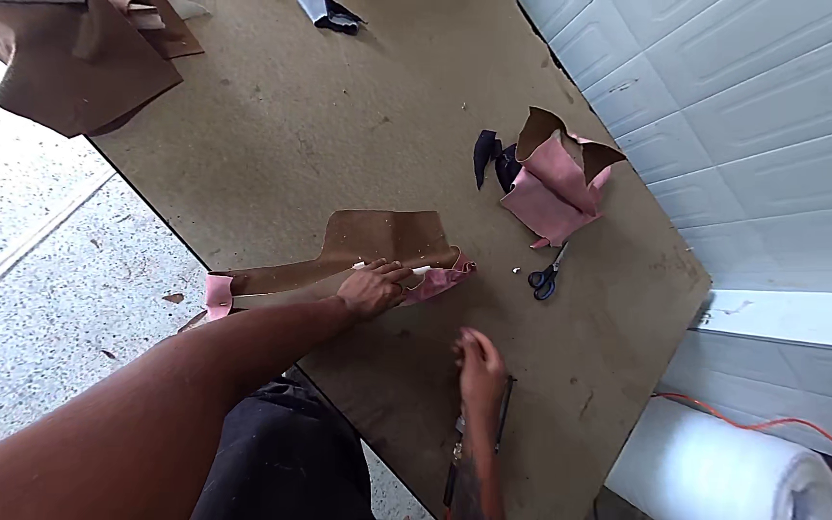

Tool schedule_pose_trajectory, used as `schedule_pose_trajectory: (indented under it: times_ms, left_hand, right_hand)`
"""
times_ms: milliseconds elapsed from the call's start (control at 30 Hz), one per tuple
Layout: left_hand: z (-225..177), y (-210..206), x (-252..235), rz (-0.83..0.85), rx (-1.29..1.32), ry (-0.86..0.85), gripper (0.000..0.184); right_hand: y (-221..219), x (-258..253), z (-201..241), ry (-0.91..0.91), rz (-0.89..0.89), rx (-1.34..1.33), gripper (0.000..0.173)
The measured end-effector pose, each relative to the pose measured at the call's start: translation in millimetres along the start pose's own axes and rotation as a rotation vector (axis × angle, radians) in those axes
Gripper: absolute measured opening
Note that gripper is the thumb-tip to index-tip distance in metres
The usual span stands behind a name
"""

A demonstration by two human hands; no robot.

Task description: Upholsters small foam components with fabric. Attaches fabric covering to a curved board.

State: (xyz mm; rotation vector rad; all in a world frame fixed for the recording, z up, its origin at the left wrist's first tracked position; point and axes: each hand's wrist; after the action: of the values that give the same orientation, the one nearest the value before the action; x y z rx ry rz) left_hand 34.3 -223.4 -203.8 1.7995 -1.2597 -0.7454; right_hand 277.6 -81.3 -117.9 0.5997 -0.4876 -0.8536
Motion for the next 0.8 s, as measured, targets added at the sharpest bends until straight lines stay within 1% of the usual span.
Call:
schedule_pose_trajectory:
  times_ms: [33,67,100,167,233,300,333,367,433,500,533,567,600,633,667,733,800]
  left_hand:
    - [0.1,-0.7,0.1,-0.003,0.001,0.006,0.049]
    - [-0.1,-1.4,-0.2,-0.003,0.003,0.012,0.049]
    - [-0.1,-1.6,-0.8,-0.001,0.003,0.018,0.048]
    - [-0.1,-0.7,-0.1,0.005,0.014,0.024,0.045]
    - [0.7,0.2,0.1,-0.012,0.029,0.021,0.043]
    - [2.9,1.3,2.1,-0.003,0.036,0.022,0.042]
    - [0.3,0.6,1.7,0.003,0.038,0.018,0.042]
    - [-2.4,0.9,-0.8,0.003,0.042,0.015,0.041]
    - [-2.6,2.2,-0.1,-0.008,0.077,0.023,0.037]
    - [6.6,3.6,3.3,-0.019,0.098,0.035,0.035]
    - [3.0,-0.2,4.3,-0.012,0.115,0.026,0.035]
    - [-2.7,-3.3,3.6,-0.021,0.123,0.008,0.035]
    - [-4.4,-3.3,1.6,-0.034,0.123,0.003,0.035]
    - [-0.8,-0.2,0.4,-0.043,0.109,0.008,0.036]
    - [2.1,0.9,1.1,-0.047,0.095,0.013,0.035]
    - [1.0,-1.2,-0.5,-0.04,0.073,0.018,0.036]
    - [-0.6,-2.3,-1.6,-0.032,0.057,0.027,0.034]
  right_hand:
    - [20.4,15.5,-26.3,-0.012,-0.124,0.111,0.036]
    - [36.9,31.2,-52.0,-0.041,-0.209,0.221,0.04]
    - [46.5,44.6,-75.6,-0.082,-0.256,0.313,0.05]
    - [46.7,61.1,-105.5,-0.157,-0.252,0.403,0.075]
    - [35.9,57.4,-109.2,-0.152,-0.218,0.437,0.085]
    - [26.5,49.5,-102.2,-0.147,-0.124,0.459,0.097]
    - [28.0,49.5,-101.8,-0.169,-0.099,0.464,0.102]
    - [32.4,48.6,-100.7,-0.186,-0.095,0.439,0.102]
    - [37.5,45.5,-79.7,-0.22,-0.066,0.286,0.094]
    - [33.5,34.7,-34.2,-0.26,0.002,0.12,0.071]
    - [37.1,33.0,-12.1,-0.262,0.058,0.075,0.058]
    - [39.7,28.9,4.8,-0.242,0.115,0.032,0.044]
    - [35.9,19.9,18.8,-0.204,0.174,-0.007,0.033]
    - [27.0,10.2,32.6,-0.149,0.242,-0.016,0.03]
    - [18.6,4.4,44.9,-0.087,0.293,0.032,0.03]
    - [7.8,-1.3,58.9,0.048,0.327,0.235,0.036]
    - [-1.4,-5.9,59.2,0.139,0.354,0.346,0.036]
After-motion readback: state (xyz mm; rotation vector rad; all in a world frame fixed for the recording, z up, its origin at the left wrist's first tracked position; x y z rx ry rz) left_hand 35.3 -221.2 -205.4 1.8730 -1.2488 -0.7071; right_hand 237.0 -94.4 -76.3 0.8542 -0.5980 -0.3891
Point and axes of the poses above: each hand's wrist, its own x-axis away from the middle knuckle, its own y-axis out of the back of the hand, z = x × y, and after that the axes turned 7 degrees about y, right-handed
